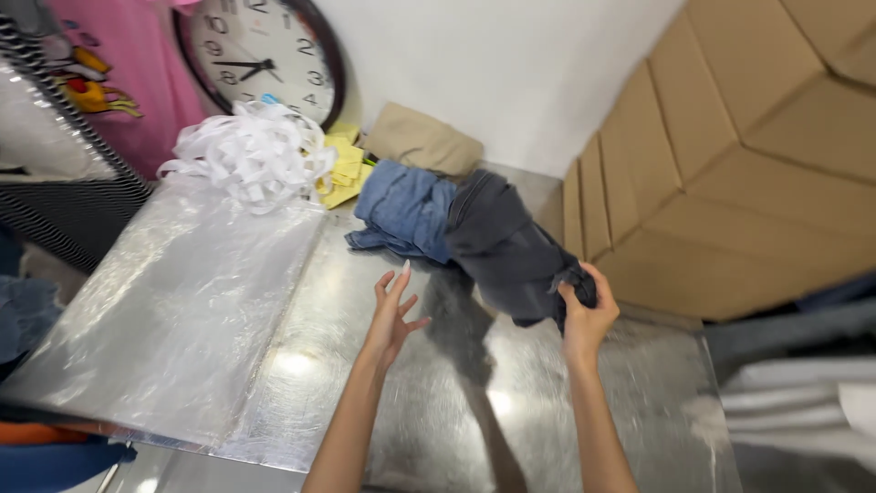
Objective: The person picks up folded clothes from a metal table, unfolds them, and places them on hangers. They then hang the clothes on a metal clothing rack. The items handled include a light blue baseball jersey, a light blue button-up shirt, and several pairs of jeans.
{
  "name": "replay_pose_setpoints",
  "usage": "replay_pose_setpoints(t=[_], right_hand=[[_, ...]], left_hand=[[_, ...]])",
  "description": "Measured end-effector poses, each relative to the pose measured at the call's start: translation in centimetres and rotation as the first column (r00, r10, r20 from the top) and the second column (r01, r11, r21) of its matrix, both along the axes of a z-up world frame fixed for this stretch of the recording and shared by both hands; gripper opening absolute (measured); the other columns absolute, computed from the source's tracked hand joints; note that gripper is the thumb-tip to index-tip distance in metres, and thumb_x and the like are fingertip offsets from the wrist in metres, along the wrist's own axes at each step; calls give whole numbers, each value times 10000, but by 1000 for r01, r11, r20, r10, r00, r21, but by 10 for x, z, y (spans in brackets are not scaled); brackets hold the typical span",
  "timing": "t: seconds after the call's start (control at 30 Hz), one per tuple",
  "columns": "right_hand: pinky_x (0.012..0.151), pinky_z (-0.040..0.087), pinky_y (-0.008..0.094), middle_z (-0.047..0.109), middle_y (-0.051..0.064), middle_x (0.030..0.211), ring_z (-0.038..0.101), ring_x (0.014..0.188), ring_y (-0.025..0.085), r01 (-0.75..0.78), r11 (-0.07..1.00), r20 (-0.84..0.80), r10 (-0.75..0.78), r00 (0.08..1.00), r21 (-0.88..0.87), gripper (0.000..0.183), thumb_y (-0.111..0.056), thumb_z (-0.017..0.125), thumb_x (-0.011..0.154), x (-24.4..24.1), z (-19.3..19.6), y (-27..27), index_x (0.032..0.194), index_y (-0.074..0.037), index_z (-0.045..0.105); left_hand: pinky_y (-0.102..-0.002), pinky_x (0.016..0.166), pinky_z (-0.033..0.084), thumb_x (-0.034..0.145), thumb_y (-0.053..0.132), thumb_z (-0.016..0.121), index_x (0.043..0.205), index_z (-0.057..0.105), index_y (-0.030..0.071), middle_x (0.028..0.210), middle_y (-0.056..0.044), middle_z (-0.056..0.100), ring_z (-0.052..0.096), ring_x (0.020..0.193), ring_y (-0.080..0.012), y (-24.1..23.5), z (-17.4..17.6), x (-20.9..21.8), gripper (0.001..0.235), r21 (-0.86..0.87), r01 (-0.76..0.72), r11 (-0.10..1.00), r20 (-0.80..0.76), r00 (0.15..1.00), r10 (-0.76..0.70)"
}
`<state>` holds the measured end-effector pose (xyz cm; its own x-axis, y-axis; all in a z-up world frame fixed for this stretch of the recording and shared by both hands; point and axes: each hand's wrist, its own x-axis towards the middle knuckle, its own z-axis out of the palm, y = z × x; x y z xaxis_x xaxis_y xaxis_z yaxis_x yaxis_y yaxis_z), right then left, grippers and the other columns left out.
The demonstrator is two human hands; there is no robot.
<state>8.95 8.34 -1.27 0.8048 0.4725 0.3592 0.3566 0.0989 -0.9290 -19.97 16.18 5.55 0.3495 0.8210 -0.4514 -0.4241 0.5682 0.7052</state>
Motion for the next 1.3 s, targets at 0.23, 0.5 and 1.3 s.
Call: replay_pose_setpoints(t=[0.23,0.5,1.3], right_hand=[[771,539,313,689,106,924,625,843,167,42,998,-126,-46,991,-36,394,53,744,746,-32,11,-119,1120,-71,735],[827,559,315,774,97,945,729,922,199,210,952,139,-183,973,-223,353,78,817,757,-83,2,-229,1040,-133,800],[1093,390,568,494,187,1415,514,1303,453,425,629,50,-522,851,-651,517,-221,745,826,-146,-82,-305,1329,-248,629]], left_hand=[[-783,1133,126,732,529,866,1628,69,166,1622,-309,-51,-5,1507,-555,-19,-15,25,1254,352,545,761,-526,788,-321],[-428,1027,487,849,462,829,1251,673,156,1230,-116,688,610,1236,-262,-71,-99,42,529,325,654,683,-388,751,-534],[-537,1060,481,881,710,640,1427,543,-5,1372,-261,613,538,1326,-424,-137,-142,5,905,224,828,514,-734,490,-471]])
